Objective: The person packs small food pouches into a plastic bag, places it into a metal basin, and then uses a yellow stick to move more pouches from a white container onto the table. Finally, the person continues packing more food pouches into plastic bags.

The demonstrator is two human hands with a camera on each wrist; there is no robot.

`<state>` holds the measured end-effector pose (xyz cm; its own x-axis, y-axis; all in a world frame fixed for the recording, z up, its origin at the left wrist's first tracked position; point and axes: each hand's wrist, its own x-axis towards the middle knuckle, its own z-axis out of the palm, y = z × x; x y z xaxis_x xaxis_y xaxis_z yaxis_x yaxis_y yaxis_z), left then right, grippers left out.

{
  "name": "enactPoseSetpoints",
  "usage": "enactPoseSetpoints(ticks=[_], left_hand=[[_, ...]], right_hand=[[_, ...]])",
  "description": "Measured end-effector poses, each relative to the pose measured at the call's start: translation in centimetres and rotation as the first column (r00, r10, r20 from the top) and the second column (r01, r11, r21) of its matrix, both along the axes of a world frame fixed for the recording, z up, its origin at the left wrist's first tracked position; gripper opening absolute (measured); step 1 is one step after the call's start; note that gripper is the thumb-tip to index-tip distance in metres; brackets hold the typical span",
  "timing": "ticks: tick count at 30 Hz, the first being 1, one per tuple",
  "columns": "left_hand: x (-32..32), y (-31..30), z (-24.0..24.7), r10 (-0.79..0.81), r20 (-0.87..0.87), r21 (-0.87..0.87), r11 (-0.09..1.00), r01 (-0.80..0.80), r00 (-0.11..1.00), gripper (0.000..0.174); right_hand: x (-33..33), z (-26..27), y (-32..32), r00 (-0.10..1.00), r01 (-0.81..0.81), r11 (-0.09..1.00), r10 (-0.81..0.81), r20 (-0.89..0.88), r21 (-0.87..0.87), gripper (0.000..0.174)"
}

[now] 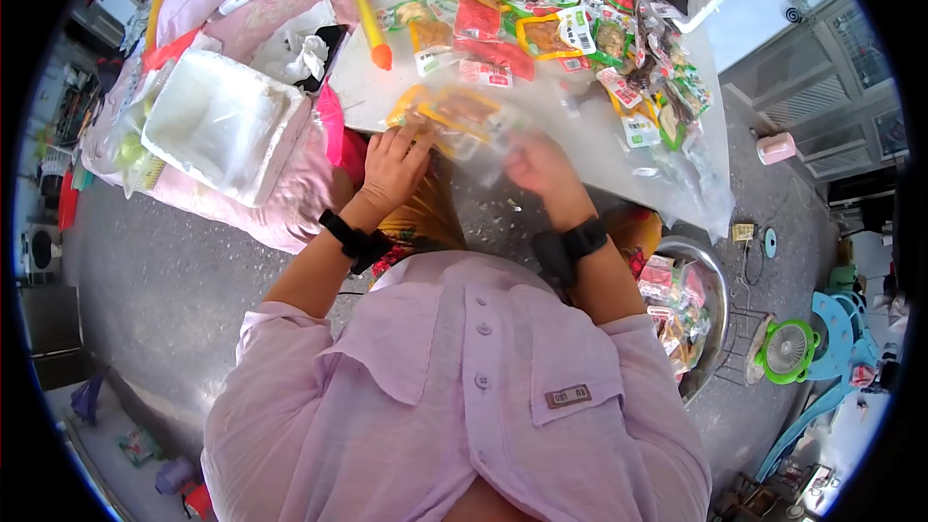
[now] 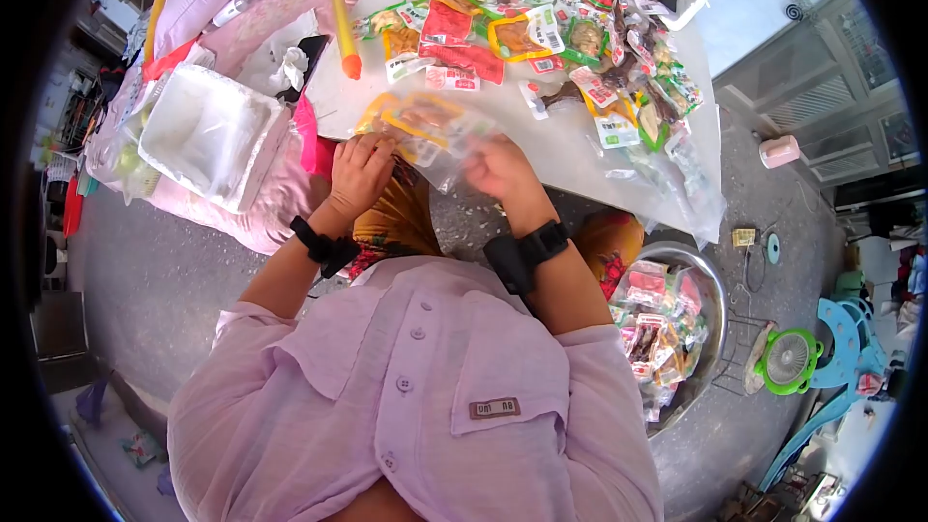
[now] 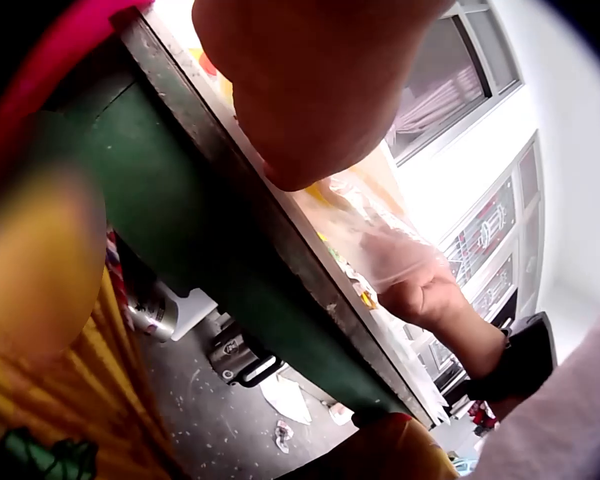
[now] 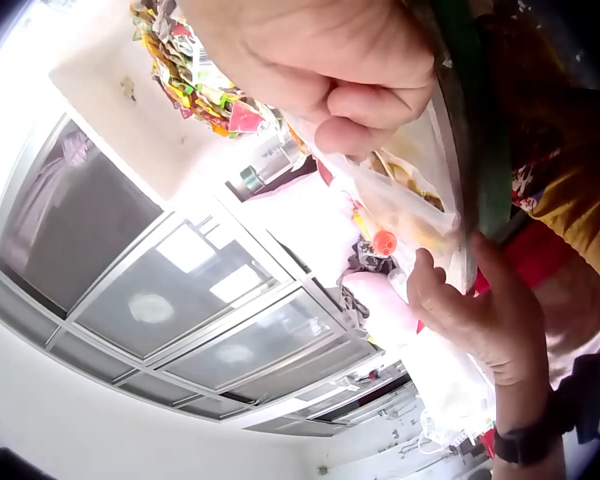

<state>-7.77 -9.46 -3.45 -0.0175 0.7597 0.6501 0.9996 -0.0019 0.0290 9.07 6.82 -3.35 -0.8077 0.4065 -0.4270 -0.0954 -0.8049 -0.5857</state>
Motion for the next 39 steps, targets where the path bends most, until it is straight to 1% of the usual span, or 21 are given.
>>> enactPoseSetpoints(ticks=[1, 4, 7, 8, 10, 11, 14, 16, 19, 21, 22, 23, 24, 25, 26, 28, 31, 34, 35, 37, 39], left_hand=[[0.0, 0.5, 0.2, -0.006, 0.007, 0.015, 1.0, 0.006, 1.0, 0.033], [-1.1, 1.3, 0.0, -0.027, -0.028, -0.09, 0.996, 0.025, 0.999, 0.028], [-1.7, 2.2, 0.7, -0.108, -0.066, -0.055, 0.993, 0.105, 0.992, 0.018], [-2.1, 2.8, 1.3, -0.119, -0.085, -0.026, 0.993, 0.117, 0.989, 0.017], [-2.2, 4.3, 4.5, -0.135, -0.113, 0.028, 0.99, 0.139, 0.984, 0.015], [-2.5, 5.3, 5.9, -0.162, -0.159, 0.086, 0.98, 0.177, 0.974, 0.012], [-2.1, 6.1, 8.3, -0.178, -0.17, 0.035, 0.982, 0.187, 0.969, 0.013], [-1.7, 4.8, 6.7, -0.198, -0.134, -0.012, 0.98, 0.198, 0.971, 0.012], [-0.9, 2.0, 3.3, -0.188, -0.078, -0.099, 0.979, 0.18, 0.979, 0.012], [-0.1, 0.5, 1.6, -0.125, -0.044, -0.137, 0.984, 0.118, 0.991, 0.011], [0.0, 0.1, 1.1, -0.123, -0.027, -0.13, 0.984, 0.119, 0.992, 0.01], [-0.1, -0.2, 0.5, -0.122, -0.013, -0.122, 0.985, 0.12, 0.992, 0.01], [-0.1, -0.5, 0.2, -0.123, 0.001, -0.114, 0.986, 0.122, 0.992, 0.01], [0.0, -0.6, 0.1, -0.109, 0.02, -0.118, 0.987, 0.111, 0.994, 0.009], [0.0, -0.6, -0.1, -0.098, 0.037, -0.129, 0.986, 0.102, 0.995, 0.011], [0.1, -0.6, -0.7, -0.078, 0.073, -0.15, 0.985, 0.088, 0.994, 0.016], [0.4, -0.8, -0.8, -0.039, 0.064, -0.134, 0.99, 0.047, 0.997, 0.016], [0.6, -1.5, -0.6, 0.029, 0.188, 0.007, 0.999, -0.031, 0.982, 0.017], [0.2, -1.6, -0.9, 0.058, 0.266, 0.041, 0.997, -0.071, 0.962, 0.017], [-1.1, -1.7, -1.9, 0.105, 0.42, 0.094, 0.983, -0.158, 0.902, 0.018], [-2.5, -1.5, -2.3, 0.192, 0.658, -0.087, 0.98, -0.18, 0.728, 0.017]], right_hand=[[0.1, 0.0, 0.2, 1.0, -0.007, 1.0, 0.007, -0.013, 0.001, 0.007], [0.5, 0.4, 0.7, 0.996, -0.017, 1.0, 0.015, -0.086, -0.023, 0.009], [0.5, 1.4, 0.8, 0.998, 0.025, 1.0, -0.026, -0.05, -0.018, 0.008], [0.6, 1.6, 1.0, 0.999, 0.03, 1.0, -0.03, -0.037, -0.004, 0.008], [1.1, 1.7, 1.3, 0.999, 0.035, 0.999, -0.035, -0.002, 0.019, 0.008], [1.2, 1.5, 1.6, 0.999, 0.049, 0.999, -0.049, -0.006, -0.006, 0.008], [1.3, 1.2, 2.1, 0.998, 0.063, 0.996, -0.064, -0.025, -0.069, 0.009], [1.8, 1.7, 1.8, 0.998, 0.039, 0.995, -0.044, -0.054, -0.096, 0.011], [1.8, 0.0, 1.6, 0.988, -0.119, 0.985, 0.106, -0.108, -0.126, 0.017], [1.5, -0.4, 0.5, 0.987, -0.129, 0.987, 0.137, -0.087, 0.095, 0.019], [1.1, 0.0, 0.0, 0.985, -0.136, 0.968, 0.155, -0.078, 0.211, 0.021], [0.9, 0.6, -0.4, 0.984, -0.176, 0.925, 0.151, 0.099, 0.337, 0.02], [0.8, 1.7, -0.8, 0.956, -0.232, 0.864, 0.117, 0.27, 0.447, 0.019], [0.6, 2.2, -1.1, 0.903, -0.301, 0.786, 0.054, 0.426, 0.539, 0.019], [0.4, 1.5, -1.2, 0.917, -0.294, 0.685, 0.005, 0.4, 0.667, 0.017], [-0.1, 0.0, -1.5, 0.942, -0.263, 0.429, -0.08, 0.327, 0.864, 0.015], [-0.7, -0.1, -1.7, 0.882, -0.393, 0.504, -0.032, 0.471, 0.769, 0.017], [-0.8, 0.6, -1.7, 0.861, -0.437, 0.492, -0.011, 0.508, 0.753, 0.019], [-0.7, 1.2, -1.8, 0.859, -0.453, 0.503, 0.024, 0.512, 0.736, 0.019], [-0.3, 3.0, -2.2, 0.849, -0.486, 0.524, 0.096, 0.519, 0.699, 0.021], [-0.4, 1.2, -1.8, 0.864, -0.478, 0.53, 0.14, 0.484, 0.7, 0.023]])
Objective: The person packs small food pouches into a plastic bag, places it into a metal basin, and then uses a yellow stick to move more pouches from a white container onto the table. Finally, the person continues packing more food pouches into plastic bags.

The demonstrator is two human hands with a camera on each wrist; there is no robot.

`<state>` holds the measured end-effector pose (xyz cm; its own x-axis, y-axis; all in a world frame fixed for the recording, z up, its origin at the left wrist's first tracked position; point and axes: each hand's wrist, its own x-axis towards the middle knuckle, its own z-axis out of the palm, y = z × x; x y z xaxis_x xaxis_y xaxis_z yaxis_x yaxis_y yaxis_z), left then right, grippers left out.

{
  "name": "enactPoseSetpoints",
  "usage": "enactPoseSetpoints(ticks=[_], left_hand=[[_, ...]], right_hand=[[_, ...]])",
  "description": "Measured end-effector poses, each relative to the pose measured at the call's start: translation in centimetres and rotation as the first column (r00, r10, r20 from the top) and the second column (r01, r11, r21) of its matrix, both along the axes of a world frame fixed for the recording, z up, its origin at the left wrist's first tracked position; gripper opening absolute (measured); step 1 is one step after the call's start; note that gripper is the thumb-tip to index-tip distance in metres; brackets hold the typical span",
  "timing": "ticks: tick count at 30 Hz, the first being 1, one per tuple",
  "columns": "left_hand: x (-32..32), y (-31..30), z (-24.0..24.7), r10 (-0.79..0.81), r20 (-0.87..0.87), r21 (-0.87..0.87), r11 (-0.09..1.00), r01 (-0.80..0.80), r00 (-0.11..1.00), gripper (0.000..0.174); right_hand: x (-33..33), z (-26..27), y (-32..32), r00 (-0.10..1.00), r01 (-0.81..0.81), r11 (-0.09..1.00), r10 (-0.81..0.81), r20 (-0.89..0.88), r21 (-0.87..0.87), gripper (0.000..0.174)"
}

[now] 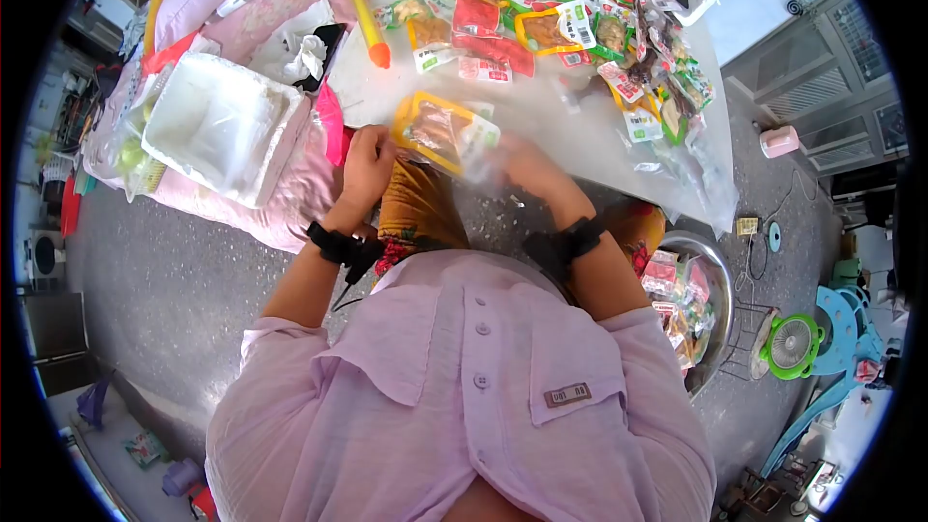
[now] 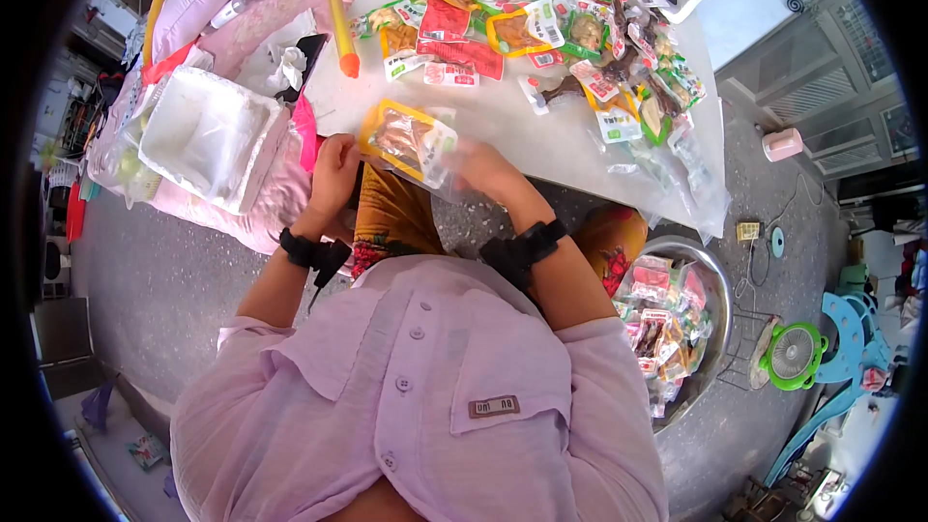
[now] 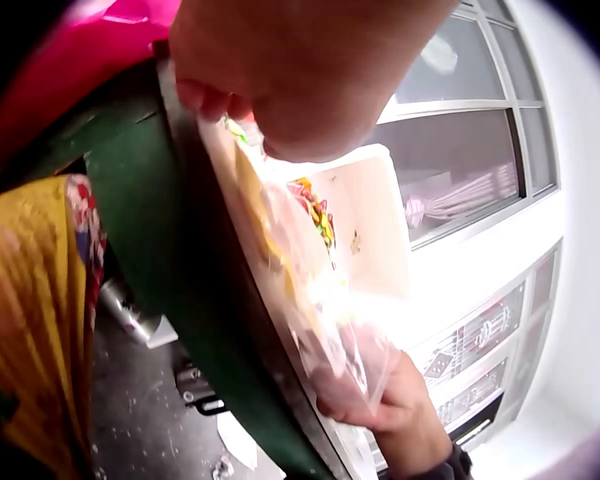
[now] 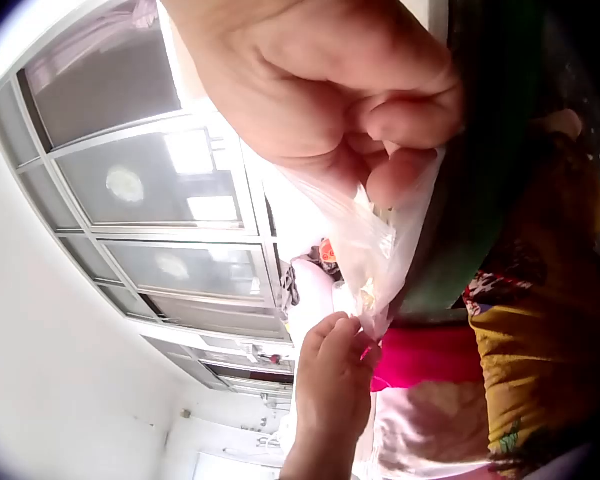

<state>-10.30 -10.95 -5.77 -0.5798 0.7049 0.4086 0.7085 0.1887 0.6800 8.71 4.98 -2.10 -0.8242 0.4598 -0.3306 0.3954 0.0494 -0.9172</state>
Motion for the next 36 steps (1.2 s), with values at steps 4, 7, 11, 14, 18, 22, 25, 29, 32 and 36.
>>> enactPoseSetpoints(ticks=[4, 7, 11, 14, 18, 22, 25, 29, 32, 36], left_hand=[[-2.0, 0.7, -0.1, -0.029, 0.111, -0.071, 0.997, 0.037, 0.993, 0.015], [-2.0, 1.0, -0.2, -0.046, 0.153, -0.065, 0.996, 0.057, 0.987, 0.014], [-1.8, 1.1, -1.0, -0.004, 0.186, -0.049, 0.999, 0.013, 0.983, 0.015], [-1.3, 1.2, -0.6, 0.006, 0.093, -0.062, 0.998, 0.0, 0.996, 0.017], [-0.8, 1.4, -0.3, 0.013, 0.197, -0.096, 0.995, 0.006, 0.98, 0.022], [-0.2, 1.3, -0.2, 0.04, 0.239, -0.126, 0.992, -0.01, 0.97, 0.028], [-0.1, 1.3, -0.4, 0.047, 0.103, -0.124, 0.992, -0.034, 0.994, 0.031], [0.6, 1.5, 1.4, -0.024, -0.486, -0.147, 0.988, -0.055, 0.874, 0.036], [0.2, 2.2, 0.4, -0.074, -0.452, -0.154, 0.988, 0.004, 0.889, 0.038], [0.3, 2.9, 1.3, -0.108, -0.344, -0.172, 0.984, 0.051, 0.933, 0.036]], right_hand=[[-0.4, 0.5, -0.5, 0.994, -0.086, 0.996, 0.085, 0.073, 0.003, 0.025], [-0.4, 0.3, -1.0, 0.99, -0.138, 0.989, 0.136, -0.032, -0.05, 0.026], [-1.2, -0.4, -1.2, 0.995, -0.1, 0.982, 0.102, 0.004, -0.162, 0.026], [-1.4, -0.4, -1.4, 0.998, 0.009, 0.984, -0.02, -0.056, -0.179, 0.025], [-1.6, -3.1, -0.5, 0.881, 0.343, 0.86, -0.434, -0.188, -0.378, 0.023], [-1.1, -2.0, -1.1, 0.732, 0.407, 0.725, -0.623, -0.277, -0.556, 0.02], [-0.8, -1.9, -0.6, 0.818, 0.419, 0.808, -0.534, -0.212, -0.415, 0.02], [0.3, 0.8, -0.1, 0.977, 0.2, 0.979, -0.202, 0.072, 0.027, 0.019], [0.8, 2.2, 0.5, 0.995, 0.093, 0.995, -0.092, 0.032, -0.035, 0.021], [1.6, 3.0, 0.7, 0.999, -0.019, 0.997, 0.016, -0.041, -0.071, 0.024]])
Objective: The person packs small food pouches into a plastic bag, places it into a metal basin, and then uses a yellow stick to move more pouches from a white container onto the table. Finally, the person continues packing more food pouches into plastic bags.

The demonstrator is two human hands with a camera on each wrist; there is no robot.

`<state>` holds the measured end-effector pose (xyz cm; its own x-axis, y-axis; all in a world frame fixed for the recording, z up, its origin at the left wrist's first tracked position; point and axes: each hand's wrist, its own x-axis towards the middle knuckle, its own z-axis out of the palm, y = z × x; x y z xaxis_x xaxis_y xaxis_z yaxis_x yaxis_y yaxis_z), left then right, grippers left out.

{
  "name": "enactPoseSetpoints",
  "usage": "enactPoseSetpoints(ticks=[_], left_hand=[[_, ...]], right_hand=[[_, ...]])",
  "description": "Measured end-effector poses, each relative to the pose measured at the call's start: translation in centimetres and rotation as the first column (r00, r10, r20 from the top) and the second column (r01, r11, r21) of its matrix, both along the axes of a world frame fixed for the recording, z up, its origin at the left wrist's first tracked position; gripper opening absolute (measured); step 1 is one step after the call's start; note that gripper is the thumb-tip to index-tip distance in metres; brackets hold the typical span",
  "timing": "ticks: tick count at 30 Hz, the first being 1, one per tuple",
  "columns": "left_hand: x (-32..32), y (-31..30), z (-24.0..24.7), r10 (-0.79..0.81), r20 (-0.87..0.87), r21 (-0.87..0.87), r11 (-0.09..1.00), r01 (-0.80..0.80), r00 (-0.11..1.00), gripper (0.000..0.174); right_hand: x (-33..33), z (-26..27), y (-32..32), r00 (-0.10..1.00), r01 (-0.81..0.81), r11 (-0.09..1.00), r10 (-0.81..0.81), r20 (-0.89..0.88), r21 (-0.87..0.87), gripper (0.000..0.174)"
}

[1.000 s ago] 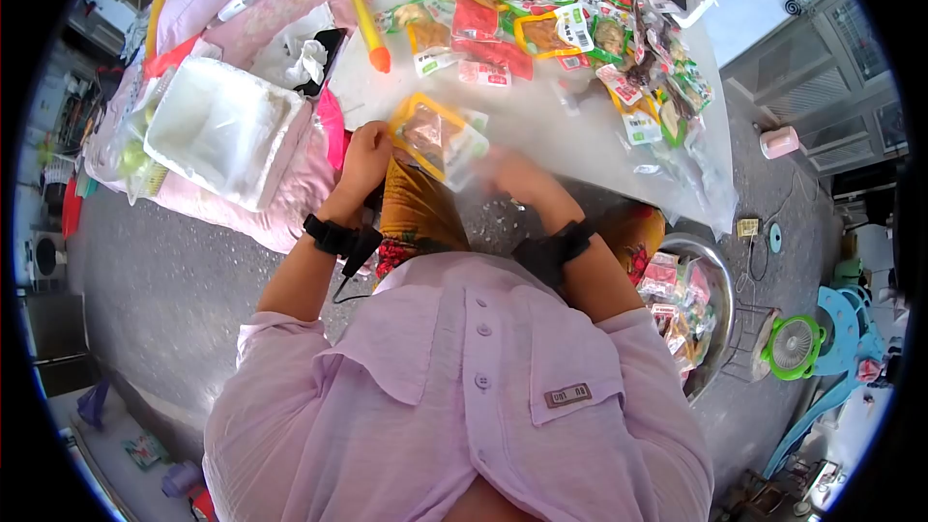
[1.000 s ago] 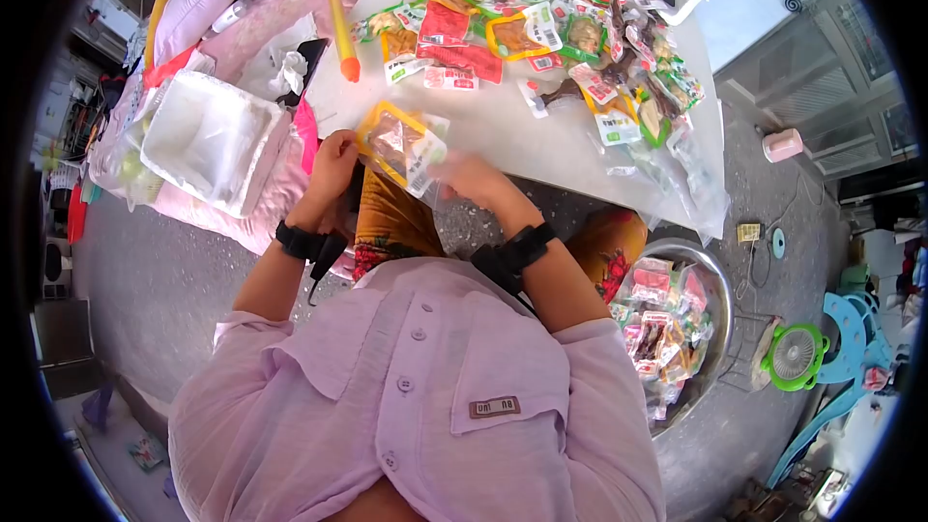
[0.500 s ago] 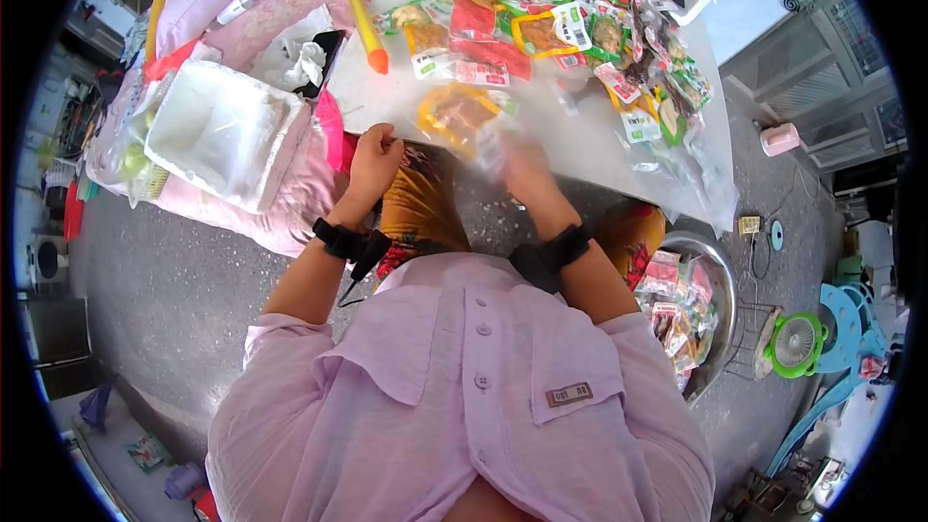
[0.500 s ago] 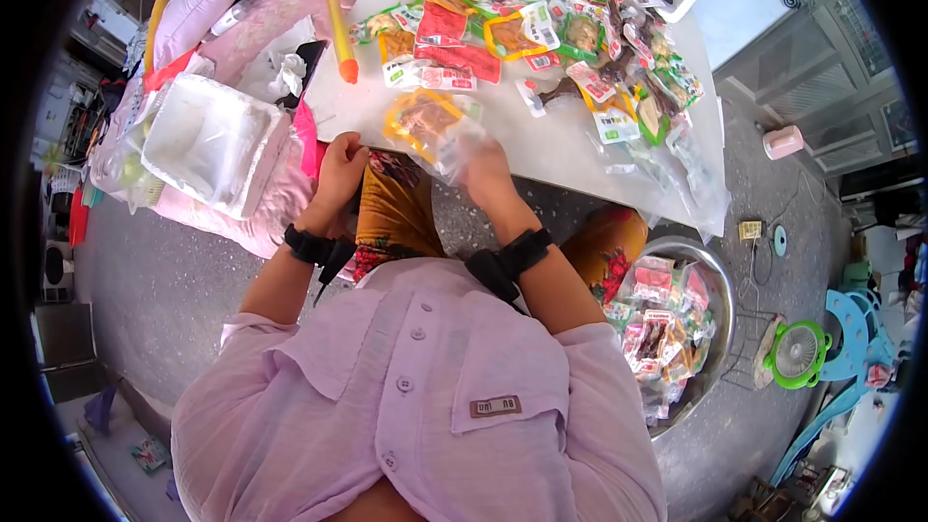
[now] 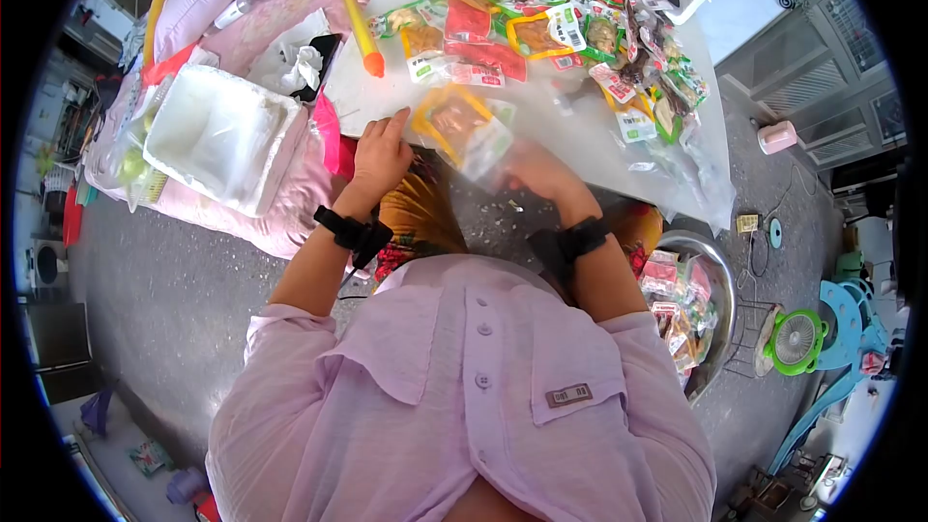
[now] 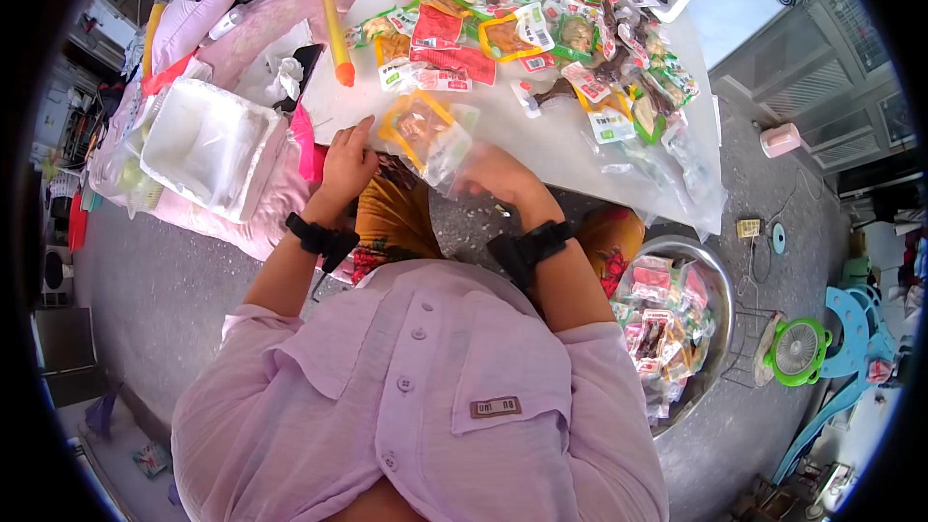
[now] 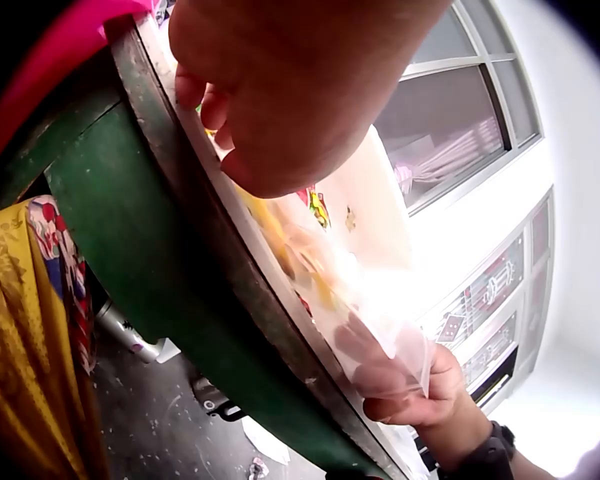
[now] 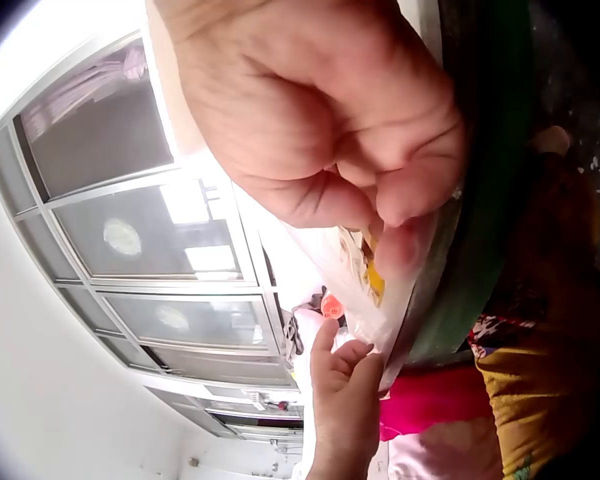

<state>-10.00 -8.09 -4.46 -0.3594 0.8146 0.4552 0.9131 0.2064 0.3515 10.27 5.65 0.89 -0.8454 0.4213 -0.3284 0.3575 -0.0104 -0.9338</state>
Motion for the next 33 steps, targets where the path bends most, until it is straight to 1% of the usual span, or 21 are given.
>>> enactPoseSetpoints(ticks=[1, 4, 5, 6, 7, 10, 11, 13, 16, 17, 19, 20, 22, 23, 24, 25, 27, 28, 30, 31, 33], left_hand=[[-0.3, 0.1, 0.2, -0.033, 0.008, -0.025, 0.999, 0.033, 0.999, 0.036], [-1.1, 0.4, -0.3, -0.084, -0.012, -0.135, 0.987, 0.082, 0.996, 0.028], [-1.3, 0.5, -0.5, -0.096, -0.027, -0.177, 0.98, 0.09, 0.995, 0.025], [-1.2, 0.6, -0.5, -0.092, -0.022, -0.153, 0.984, 0.088, 0.996, 0.021], [-1.1, 0.7, -0.4, -0.089, -0.016, -0.129, 0.988, 0.086, 0.996, 0.017], [-0.2, 0.9, -0.1, -0.067, 0.016, -0.009, 0.998, 0.067, 0.998, 0.008], [0.0, 1.0, 0.0, -0.059, 0.031, 0.039, 0.998, 0.058, 0.998, 0.007], [-0.1, 1.0, 0.1, -0.079, -0.016, -0.03, 0.996, 0.078, 0.997, 0.009], [-0.2, 1.0, 0.5, -0.083, -0.043, -0.157, 0.985, 0.076, 0.996, 0.014], [-0.2, 0.9, 0.6, -0.081, -0.045, -0.205, 0.976, 0.07, 0.996, 0.015], [-0.8, 1.0, 0.2, -0.104, 0.027, -0.207, 0.972, 0.108, 0.994, 0.018], [-1.2, 1.2, 0.0, -0.117, 0.064, -0.208, 0.97, 0.128, 0.991, 0.019], [-1.1, 2.0, 0.9, -0.001, 0.132, -0.074, 0.997, 0.011, 0.991, 0.021], [-1.1, 2.4, 1.3, 0.055, 0.173, -0.011, 0.998, -0.054, 0.983, 0.021], [-1.4, 3.0, 1.4, 0.049, 0.161, -0.001, 0.999, -0.049, 0.986, 0.024], [-1.6, 3.4, 1.5, 0.046, 0.182, -0.022, 0.999, -0.043, 0.982, 0.023], [-1.8, 4.2, 1.4, 0.038, 0.221, -0.059, 0.998, -0.026, 0.974, 0.023], [-2.0, 4.6, 1.2, 0.035, 0.198, -0.11, 0.994, -0.013, 0.98, 0.022], [-2.2, 5.4, 0.9, 0.018, 0.153, -0.214, 0.977, 0.015, 0.988, 0.021], [-2.3, 5.4, 1.0, 0.009, 0.242, -0.241, 0.969, 0.051, 0.97, 0.021], [-2.6, 5.2, 1.8, 0.006, 0.413, -0.286, 0.95, 0.124, 0.911, 0.021]], right_hand=[[0.0, -0.2, 0.1, 1.0, -0.025, 1.0, 0.025, 0.007, 0.014, 0.025], [0.0, -0.5, -0.2, 0.997, 0.055, 0.997, -0.059, 0.059, 0.054, 0.026], [-0.1, -1.8, 0.0, 0.985, 0.168, 0.985, -0.169, -0.03, -0.036, 0.025], [-0.1, -4.0, 0.2, 0.953, 0.269, 0.954, -0.284, -0.107, -0.135, 0.025], [-0.2, -4.6, 0.2, 0.9, 0.356, 0.903, -0.4, -0.17, -0.239, 0.025], [-0.5, -4.7, -1.8, 0.769, 0.578, 0.806, -0.59, -0.246, -0.127, 0.018], [-0.4, -4.4, -1.7, 0.853, 0.49, 0.871, -0.488, -0.185, -0.04, 0.016], [-0.1, -3.9, -1.3, 0.963, 0.269, 0.957, -0.268, -0.032, 0.109, 0.013], [0.2, -4.4, -0.7, 0.987, 0.158, 0.977, -0.16, 0.002, 0.145, 0.013], [0.4, -4.4, -0.7, 0.989, 0.15, 0.973, -0.149, -0.019, 0.173, 0.014], [0.7, -4.4, -1.0, 0.99, 0.138, 0.964, -0.128, -0.058, 0.228, 0.015], [0.8, -4.5, -1.2, 0.985, 0.172, 0.968, -0.166, -0.051, 0.181, 0.014], [0.8, -4.8, -1.6, 0.971, 0.24, 0.967, -0.239, -0.031, 0.085, 0.014], [0.9, -4.9, -1.6, 0.969, 0.244, 0.968, -0.242, -0.039, 0.058, 0.013], [0.8, -5.0, -1.7, 0.968, 0.247, 0.969, -0.245, -0.047, 0.032, 0.013], [0.8, -5.0, -1.6, 0.967, 0.249, 0.968, -0.249, -0.057, 0.008, 0.013], [1.0, -4.2, -1.2, 0.976, 0.192, 0.978, -0.199, -0.088, -0.079, 0.012], [1.2, -3.7, -1.1, 0.979, 0.163, 0.979, -0.176, -0.105, -0.121, 0.011], [1.3, -3.2, -1.2, 0.976, 0.185, 0.98, -0.192, -0.103, -0.073, 0.011], [1.3, -3.1, -1.4, 0.975, 0.196, 0.979, -0.2, -0.1, -0.052, 0.011], [0.5, -4.8, -1.3, 0.937, 0.331, 0.944, -0.329, -0.115, -0.007, 0.011]])
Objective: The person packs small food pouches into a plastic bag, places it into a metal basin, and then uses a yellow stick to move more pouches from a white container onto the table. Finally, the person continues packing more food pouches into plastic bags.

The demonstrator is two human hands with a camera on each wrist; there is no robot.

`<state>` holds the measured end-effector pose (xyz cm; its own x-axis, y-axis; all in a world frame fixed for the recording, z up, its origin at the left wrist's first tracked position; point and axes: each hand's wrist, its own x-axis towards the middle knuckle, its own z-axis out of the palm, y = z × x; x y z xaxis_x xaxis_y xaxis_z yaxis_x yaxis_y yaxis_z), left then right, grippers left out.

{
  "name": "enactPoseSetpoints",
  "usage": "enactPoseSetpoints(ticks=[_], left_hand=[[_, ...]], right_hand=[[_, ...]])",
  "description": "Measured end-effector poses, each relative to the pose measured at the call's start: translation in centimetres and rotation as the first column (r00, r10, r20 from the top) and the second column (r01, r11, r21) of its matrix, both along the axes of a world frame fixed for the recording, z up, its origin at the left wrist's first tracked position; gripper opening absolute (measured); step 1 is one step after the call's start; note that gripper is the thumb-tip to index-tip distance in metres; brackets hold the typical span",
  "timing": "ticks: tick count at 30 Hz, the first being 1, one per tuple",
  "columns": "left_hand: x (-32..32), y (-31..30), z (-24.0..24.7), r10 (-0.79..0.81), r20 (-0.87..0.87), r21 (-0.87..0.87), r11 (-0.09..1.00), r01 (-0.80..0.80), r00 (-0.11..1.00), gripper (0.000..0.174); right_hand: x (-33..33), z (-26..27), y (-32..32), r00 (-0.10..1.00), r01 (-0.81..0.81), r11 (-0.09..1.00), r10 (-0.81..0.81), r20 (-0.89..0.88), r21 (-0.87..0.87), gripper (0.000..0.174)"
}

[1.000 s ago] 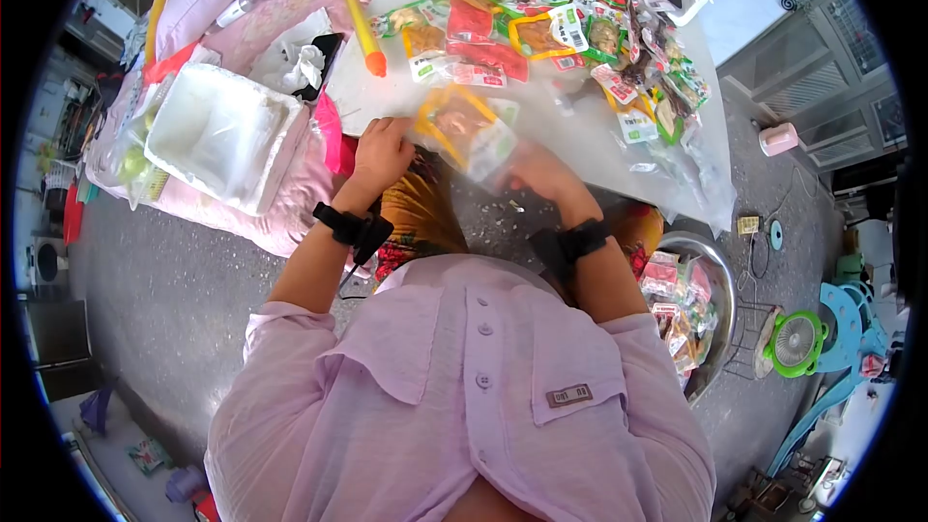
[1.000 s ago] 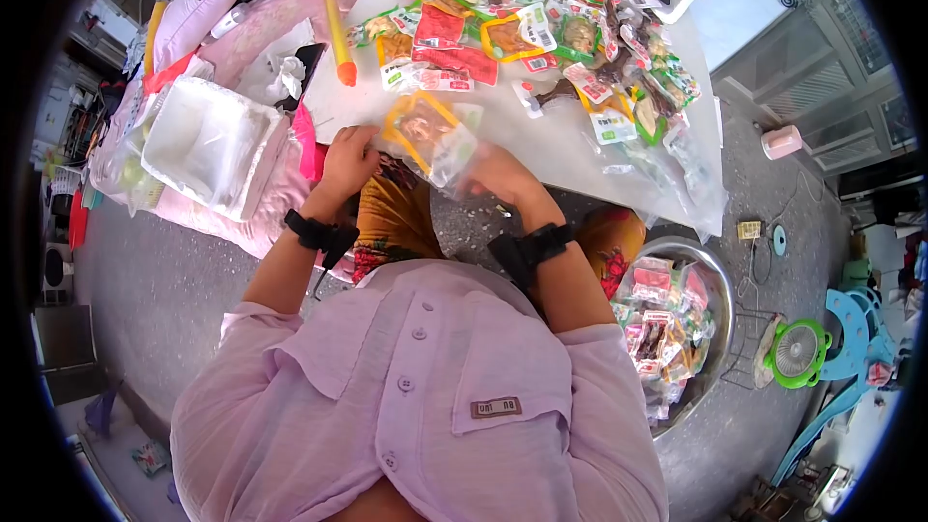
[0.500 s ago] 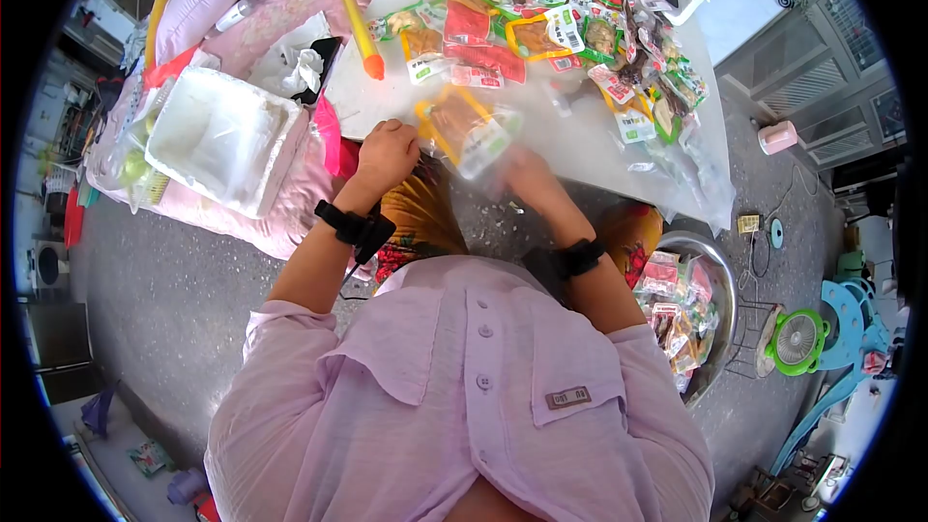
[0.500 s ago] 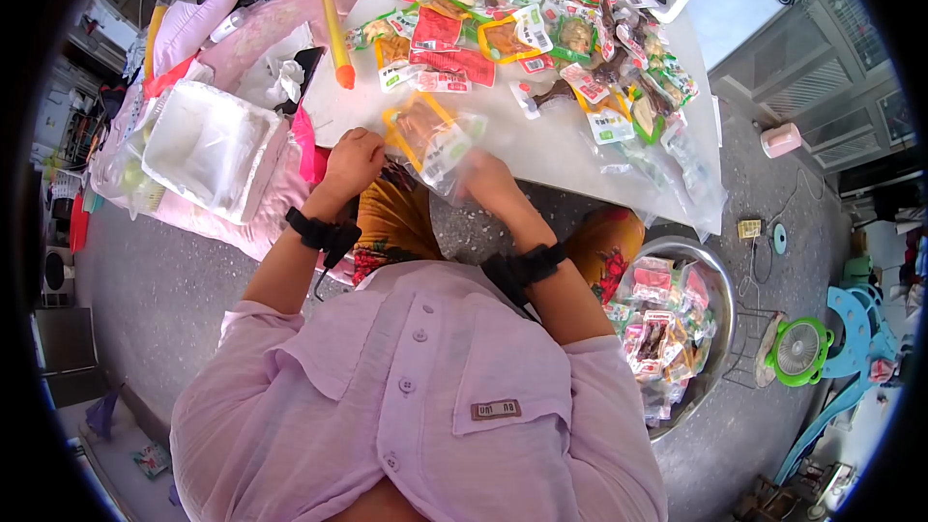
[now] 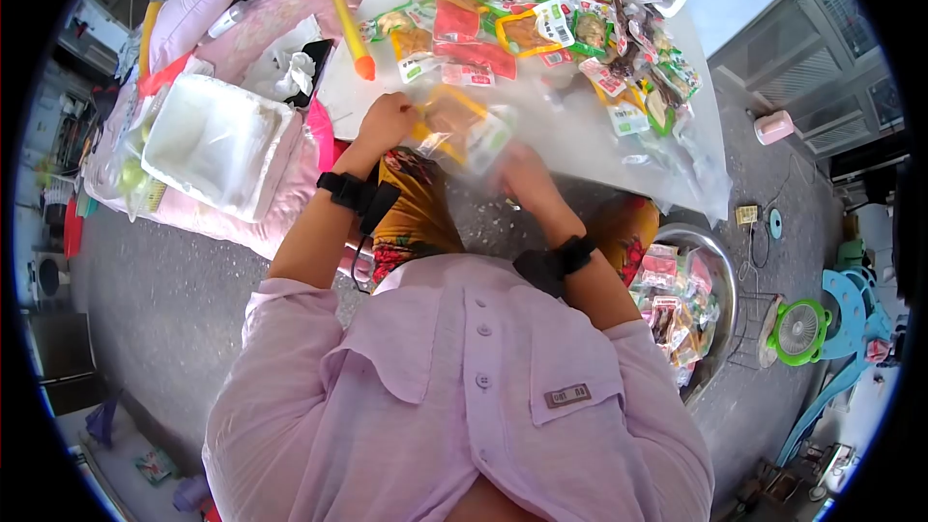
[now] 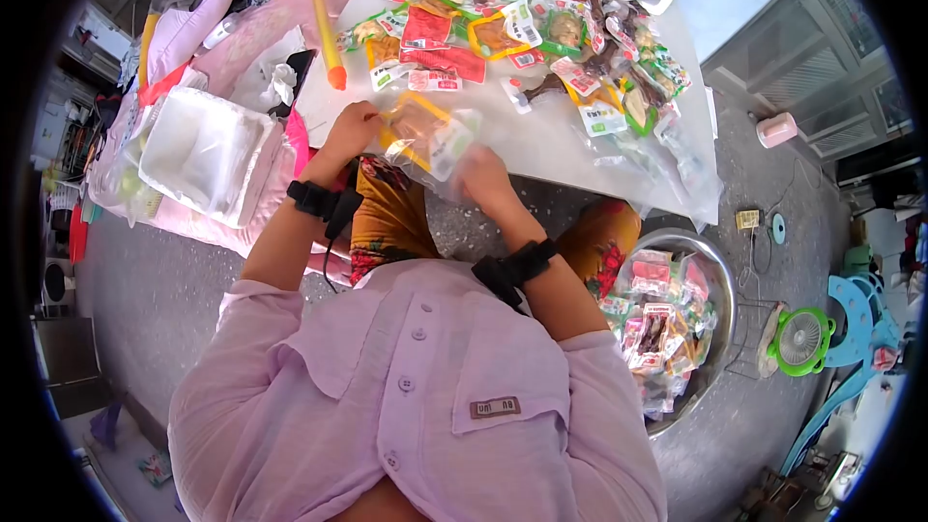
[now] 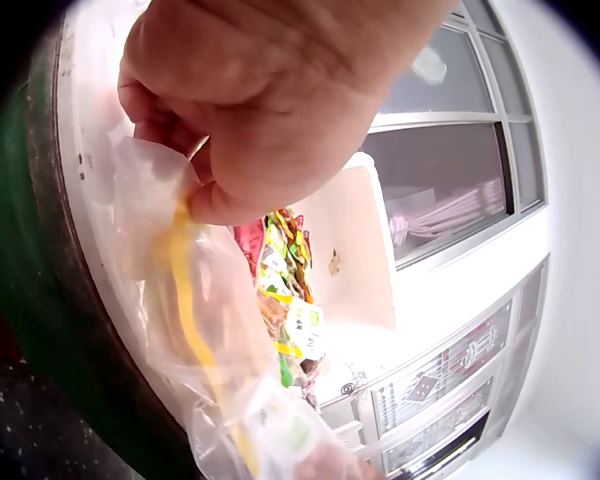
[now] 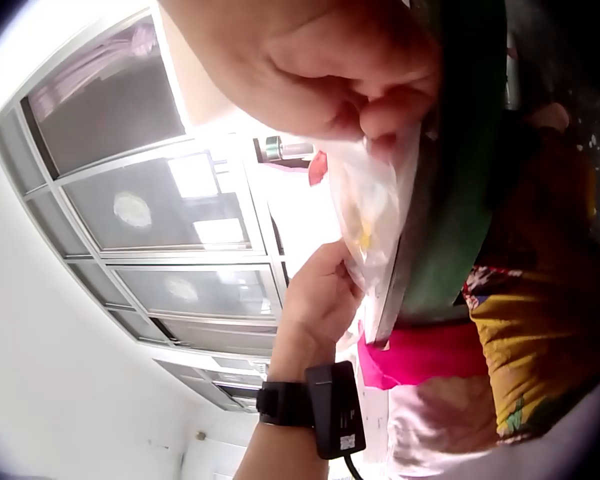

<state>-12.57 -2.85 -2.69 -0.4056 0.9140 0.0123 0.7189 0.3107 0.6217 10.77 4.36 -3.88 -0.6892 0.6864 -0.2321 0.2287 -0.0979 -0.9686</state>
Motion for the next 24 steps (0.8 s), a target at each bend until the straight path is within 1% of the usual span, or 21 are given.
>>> enactPoseSetpoints(ticks=[1, 3, 4, 6, 7, 9, 10, 12, 13, 15, 16, 18, 20, 21, 22, 23, 24], left_hand=[[0.2, -0.2, 0.2, 0.018, 0.036, 0.057, 0.998, -0.02, 0.999, 0.021], [1.1, -1.5, 0.7, 0.052, 0.108, 0.165, 0.984, -0.07, 0.993, 0.022], [1.7, -2.2, 1.2, 0.086, 0.19, 0.119, 0.987, -0.11, 0.978, 0.022], [2.9, -3.1, 2.1, 0.159, 0.347, 0.021, 0.984, -0.178, 0.924, 0.022], [2.6, -3.2, 1.7, 0.153, 0.284, 0.058, 0.983, -0.176, 0.946, 0.021], [1.5, -3.3, -0.1, 0.143, 0.156, 0.132, 0.978, -0.164, 0.977, 0.02], [1.1, -3.3, -0.8, 0.125, 0.015, 0.142, 0.982, -0.126, 0.992, 0.02], [0.9, -3.3, -1.3, 0.085, -0.266, 0.144, 0.988, -0.048, 0.96, 0.02], [1.1, -3.4, -1.0, 0.106, -0.276, 0.12, 0.99, -0.076, 0.955, 0.02], [2.1, -3.6, -0.4, 0.145, -0.298, 0.074, 0.989, -0.128, 0.943, 0.022], [2.3, -3.7, -0.6, 0.152, -0.328, 0.155, 0.982, -0.106, 0.932, 0.024], [2.5, -4.1, -1.1, 0.175, -0.383, 0.311, 0.949, -0.052, 0.907, 0.029], [2.8, -4.9, -1.1, 0.104, -0.481, 0.362, 0.928, 0.089, 0.87, 0.034], [3.0, -5.3, -1.1, 0.072, -0.529, 0.381, 0.91, 0.161, 0.845, 0.036], [3.3, -5.7, -1.0, 0.028, -0.571, 0.361, 0.906, 0.221, 0.82, 0.038], [3.6, -6.2, -0.9, -0.017, -0.612, 0.339, 0.898, 0.281, 0.791, 0.04], [3.8, -6.4, -0.8, -0.059, -0.65, 0.314, 0.887, 0.338, 0.757, 0.042]], right_hand=[[-0.3, -0.7, 0.1, 0.998, 0.068, 0.997, -0.068, -0.002, 0.024, 0.012], [-0.1, -0.9, 0.1, 0.961, 0.173, 0.965, -0.21, -0.18, -0.198, 0.013], [-0.1, -0.6, -0.2, 0.923, 0.205, 0.927, -0.29, -0.253, -0.315, 0.013], [-0.6, -0.1, -1.3, 0.859, 0.291, 0.856, -0.431, -0.278, -0.428, 0.015], [-0.8, 0.1, -1.6, 0.819, 0.328, 0.812, -0.499, -0.283, -0.482, 0.016], [-0.5, -0.6, -1.6, 0.903, 0.211, 0.885, -0.339, -0.263, -0.415, 0.02], [-0.4, -0.8, -1.7, 0.935, 0.147, 0.912, -0.254, -0.247, -0.382, 0.022], [-0.5, -0.1, -1.6, 0.936, 0.169, 0.891, -0.279, -0.216, -0.422, 0.026], [-0.5, 0.5, -1.6, 0.935, 0.18, 0.879, -0.292, -0.201, -0.442, 0.029], [-0.4, 1.5, -1.8, 0.943, 0.276, 0.935, -0.309, -0.127, -0.222, 0.031], [-0.3, 1.7, -1.9, 0.942, 0.312, 0.944, -0.322, -0.092, -0.104, 0.032], [0.8, 1.1, -1.2, 0.952, 0.301, 0.951, -0.294, -0.09, 0.071, 0.035], [1.8, 0.6, -1.1, 0.965, 0.259, 0.926, -0.242, -0.098, 0.275, 0.037], [2.3, 0.7, -1.4, 0.973, 0.229, 0.892, -0.204, -0.107, 0.389, 0.038], [2.8, 0.8, -1.8, 0.98, 0.201, 0.844, -0.167, -0.112, 0.498, 0.04], [3.2, 0.7, -2.2, 0.992, 0.121, 0.748, -0.122, -0.043, 0.652, 0.04], [3.5, 0.7, -2.6, 0.996, 0.029, 0.626, -0.088, 0.033, 0.779, 0.041]])
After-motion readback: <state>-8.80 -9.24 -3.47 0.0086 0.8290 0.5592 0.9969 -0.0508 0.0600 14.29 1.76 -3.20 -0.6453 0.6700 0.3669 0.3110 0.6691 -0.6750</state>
